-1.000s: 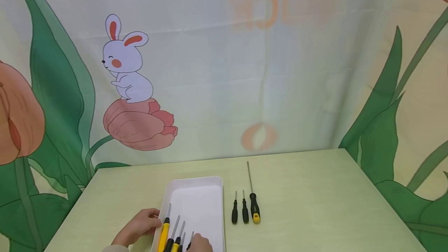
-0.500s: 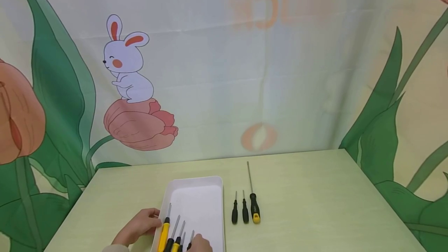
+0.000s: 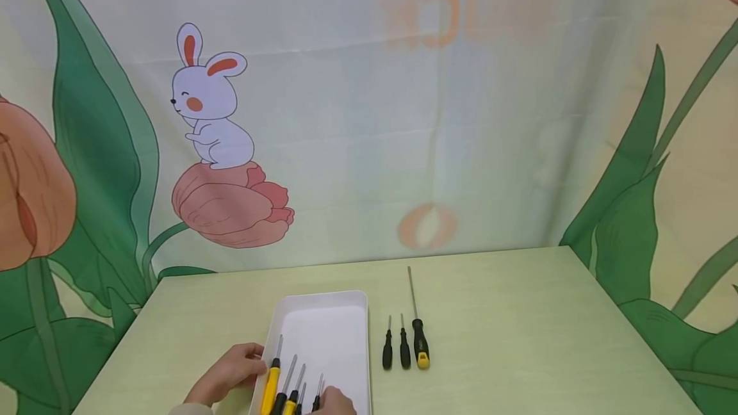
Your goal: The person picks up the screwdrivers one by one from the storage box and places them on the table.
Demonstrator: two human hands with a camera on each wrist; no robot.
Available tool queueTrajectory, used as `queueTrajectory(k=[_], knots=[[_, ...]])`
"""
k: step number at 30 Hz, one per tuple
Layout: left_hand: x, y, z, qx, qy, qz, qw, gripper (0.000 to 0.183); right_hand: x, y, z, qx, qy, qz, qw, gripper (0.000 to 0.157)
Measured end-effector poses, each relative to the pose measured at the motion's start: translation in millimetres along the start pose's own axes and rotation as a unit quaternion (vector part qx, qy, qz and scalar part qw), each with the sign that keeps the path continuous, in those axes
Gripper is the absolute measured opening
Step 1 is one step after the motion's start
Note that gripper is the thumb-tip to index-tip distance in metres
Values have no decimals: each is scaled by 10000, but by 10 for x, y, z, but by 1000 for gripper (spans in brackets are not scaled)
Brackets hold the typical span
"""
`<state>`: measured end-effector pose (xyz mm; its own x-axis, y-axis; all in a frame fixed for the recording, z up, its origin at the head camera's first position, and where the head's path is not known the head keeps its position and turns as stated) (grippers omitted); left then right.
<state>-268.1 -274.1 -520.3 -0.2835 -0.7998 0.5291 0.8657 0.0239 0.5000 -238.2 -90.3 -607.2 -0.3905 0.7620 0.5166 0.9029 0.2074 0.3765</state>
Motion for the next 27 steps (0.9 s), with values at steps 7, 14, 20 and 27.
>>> queueTrajectory(k=[7,14,20,27], knots=[[6,-18,-14,28,-3,0,10000,41,222,344,-232,-112,-565,13,9983,25],[-7,-1,-14,-52,114,49,9999,40,451,611,-427,178,-891,1,9959,20],[-6,-2,-15,-43,115,64,9999,40,610,632,-501,659,-1054,-142,9921,18],[-1,-3,-15,-43,74,36,10000,40,730,627,-530,711,-1463,-402,9859,16]])
Point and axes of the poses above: each hand's wrist, its own y-axis away from the middle knuckle, its own x-axis out of the back of the hand, z = x × y, the point moved 4 cm from there along -y, towards the middle knuckle, and after that the axes turned 3 degrees about -z, right-handed, at the moved point
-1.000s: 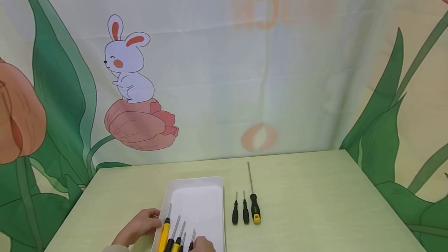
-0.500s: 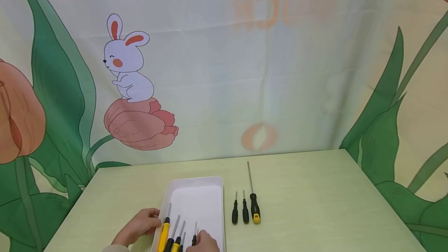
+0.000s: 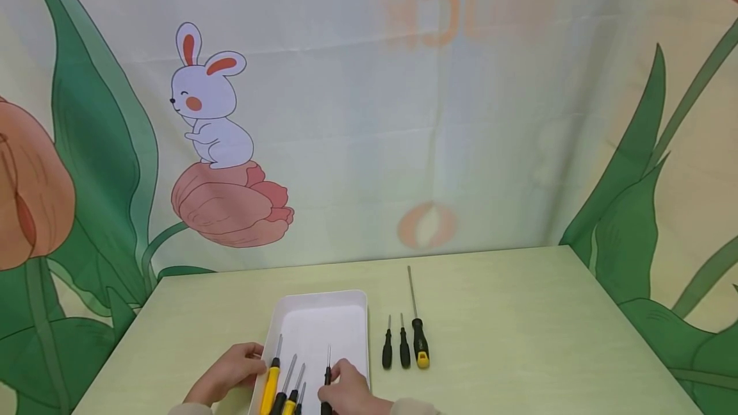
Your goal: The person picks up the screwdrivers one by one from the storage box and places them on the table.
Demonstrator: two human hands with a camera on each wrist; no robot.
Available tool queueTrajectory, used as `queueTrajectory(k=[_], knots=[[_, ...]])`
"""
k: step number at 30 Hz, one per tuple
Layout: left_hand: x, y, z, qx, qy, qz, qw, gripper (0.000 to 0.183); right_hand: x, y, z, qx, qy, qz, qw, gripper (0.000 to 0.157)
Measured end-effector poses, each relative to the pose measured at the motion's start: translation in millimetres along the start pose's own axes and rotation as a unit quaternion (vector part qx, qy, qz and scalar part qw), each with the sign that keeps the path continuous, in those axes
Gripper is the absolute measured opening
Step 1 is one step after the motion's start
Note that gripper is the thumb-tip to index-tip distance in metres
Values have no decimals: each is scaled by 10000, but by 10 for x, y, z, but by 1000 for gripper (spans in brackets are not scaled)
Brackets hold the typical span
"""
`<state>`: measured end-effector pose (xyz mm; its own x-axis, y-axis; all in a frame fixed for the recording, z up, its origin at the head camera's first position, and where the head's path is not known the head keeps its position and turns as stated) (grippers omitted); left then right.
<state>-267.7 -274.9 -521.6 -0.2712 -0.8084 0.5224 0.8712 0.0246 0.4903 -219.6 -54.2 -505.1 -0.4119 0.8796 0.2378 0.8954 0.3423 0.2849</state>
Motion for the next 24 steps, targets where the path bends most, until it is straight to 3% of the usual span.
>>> queueTrajectory(k=[10,15,24], knots=[[3,0,1,23,-48,-31,10000,40,175,17,-57,-423,-495,80,9978,18],[5,-6,-5,29,-49,-36,10000,40,290,1,-85,-335,-375,300,9983,20],[4,-23,-22,44,-61,-27,10000,41,514,-66,-106,-574,-356,457,9967,21]])
Point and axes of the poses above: each hand's wrist, its own y-axis away from the middle knuckle, its own x-axis out of the back of the hand, z = x × y, the point moved 4 cm from there along -y, towards the middle knuckle, and after that the axes turned 3 degrees about -z, right-handed, at the moved point
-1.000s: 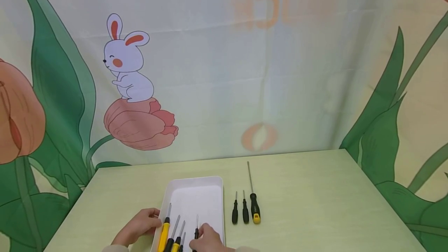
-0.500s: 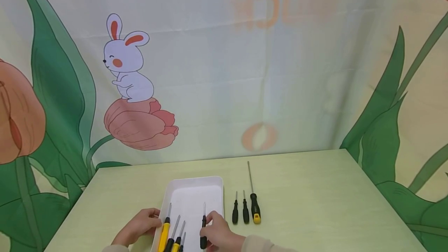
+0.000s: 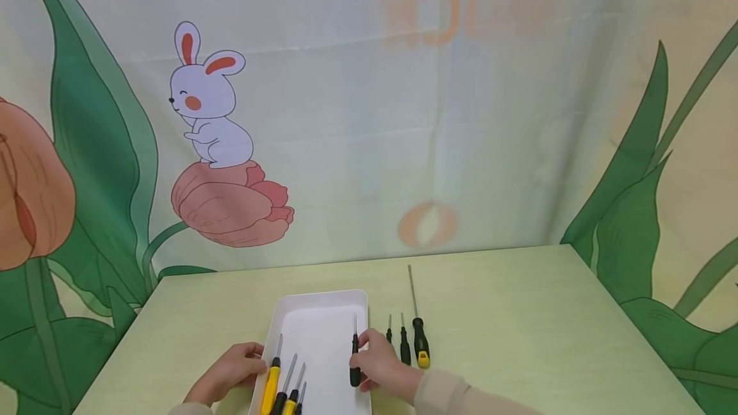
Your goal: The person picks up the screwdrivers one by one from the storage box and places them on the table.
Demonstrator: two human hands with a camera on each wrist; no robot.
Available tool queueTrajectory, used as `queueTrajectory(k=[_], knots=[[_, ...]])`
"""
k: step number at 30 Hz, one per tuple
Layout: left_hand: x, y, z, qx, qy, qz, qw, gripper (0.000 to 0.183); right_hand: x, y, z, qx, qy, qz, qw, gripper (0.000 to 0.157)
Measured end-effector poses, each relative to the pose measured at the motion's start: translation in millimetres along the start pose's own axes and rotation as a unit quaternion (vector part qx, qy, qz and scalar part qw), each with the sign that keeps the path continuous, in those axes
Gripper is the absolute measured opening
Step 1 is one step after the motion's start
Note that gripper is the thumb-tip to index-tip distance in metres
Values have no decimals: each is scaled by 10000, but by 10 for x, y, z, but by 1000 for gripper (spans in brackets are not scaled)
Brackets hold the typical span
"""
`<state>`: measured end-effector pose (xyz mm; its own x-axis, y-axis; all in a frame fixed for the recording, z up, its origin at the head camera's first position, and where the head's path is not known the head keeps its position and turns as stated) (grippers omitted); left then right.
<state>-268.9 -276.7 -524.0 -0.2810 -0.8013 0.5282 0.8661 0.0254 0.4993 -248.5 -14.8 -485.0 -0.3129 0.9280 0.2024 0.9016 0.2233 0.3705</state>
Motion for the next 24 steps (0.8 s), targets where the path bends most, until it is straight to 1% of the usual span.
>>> queueTrajectory(k=[6,13,20,24], knots=[[-2,25,26,56,-19,-24,10000,41,161,-40,-17,84,-159,155,9997,21],[-7,17,23,103,-35,-15,9999,41,361,-103,-13,329,50,440,9985,18],[-5,13,16,154,-10,-34,9999,42,568,-147,25,264,-20,513,9983,17],[-6,20,25,118,-66,-7,9999,41,667,-189,54,270,29,617,9977,16]])
Point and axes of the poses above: each hand's wrist, its own y-axis away from the middle knuckle, its own x-axis out of the back of the hand, z = x × y, the point moved 4 cm from there along -y, towards the middle knuckle, and after that the axes turned 3 degrees about -z, right-handed, at the moved point
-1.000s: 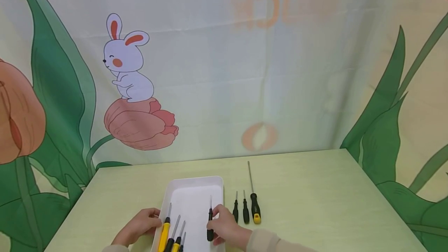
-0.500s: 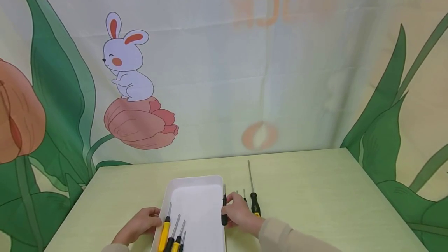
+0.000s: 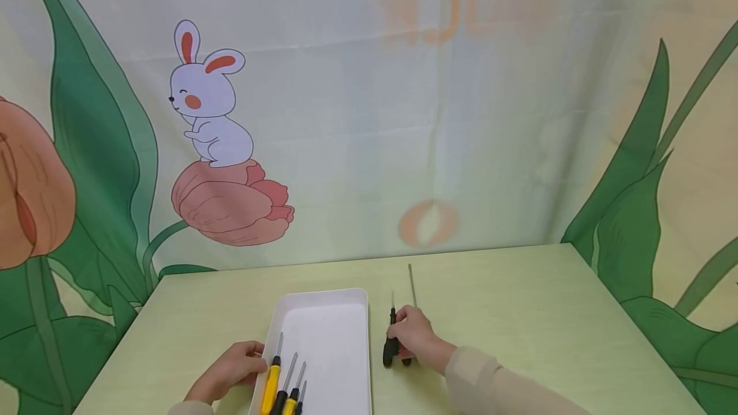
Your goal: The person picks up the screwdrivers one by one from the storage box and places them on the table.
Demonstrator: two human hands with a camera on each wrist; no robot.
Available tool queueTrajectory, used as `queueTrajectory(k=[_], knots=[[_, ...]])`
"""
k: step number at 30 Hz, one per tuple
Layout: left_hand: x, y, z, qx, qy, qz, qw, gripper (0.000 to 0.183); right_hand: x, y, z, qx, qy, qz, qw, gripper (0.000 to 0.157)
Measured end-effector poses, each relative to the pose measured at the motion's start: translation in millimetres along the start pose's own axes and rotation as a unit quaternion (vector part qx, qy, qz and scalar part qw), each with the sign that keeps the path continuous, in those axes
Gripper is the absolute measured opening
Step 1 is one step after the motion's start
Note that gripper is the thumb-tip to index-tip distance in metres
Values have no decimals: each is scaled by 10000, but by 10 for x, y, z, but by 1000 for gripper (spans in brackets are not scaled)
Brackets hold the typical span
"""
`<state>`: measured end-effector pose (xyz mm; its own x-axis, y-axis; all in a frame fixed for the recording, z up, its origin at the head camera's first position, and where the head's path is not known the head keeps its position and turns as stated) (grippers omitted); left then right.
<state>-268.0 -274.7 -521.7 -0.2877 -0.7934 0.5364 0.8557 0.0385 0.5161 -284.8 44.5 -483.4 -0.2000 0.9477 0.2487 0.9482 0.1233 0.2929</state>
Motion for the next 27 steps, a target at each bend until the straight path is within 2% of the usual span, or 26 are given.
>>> queueTrajectory(k=[13,27], knots=[[-1,-18,-23,19,35,3,10000,40,247,-165,77,-194,341,343,9986,14],[2,-18,-18,21,32,4,10000,42,457,-291,181,-377,418,498,9972,17]])
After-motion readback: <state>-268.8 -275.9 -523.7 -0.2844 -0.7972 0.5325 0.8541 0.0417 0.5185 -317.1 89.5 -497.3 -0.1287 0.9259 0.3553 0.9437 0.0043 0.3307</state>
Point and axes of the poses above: each hand's wrist, its own y-axis away from the middle knuckle, its own x-axis out of the back of the hand, z = x × y, the point moved 4 cm from there along -y, towards the middle knuckle, and after that the axes turned 3 degrees about -z, right-handed, at the moved point
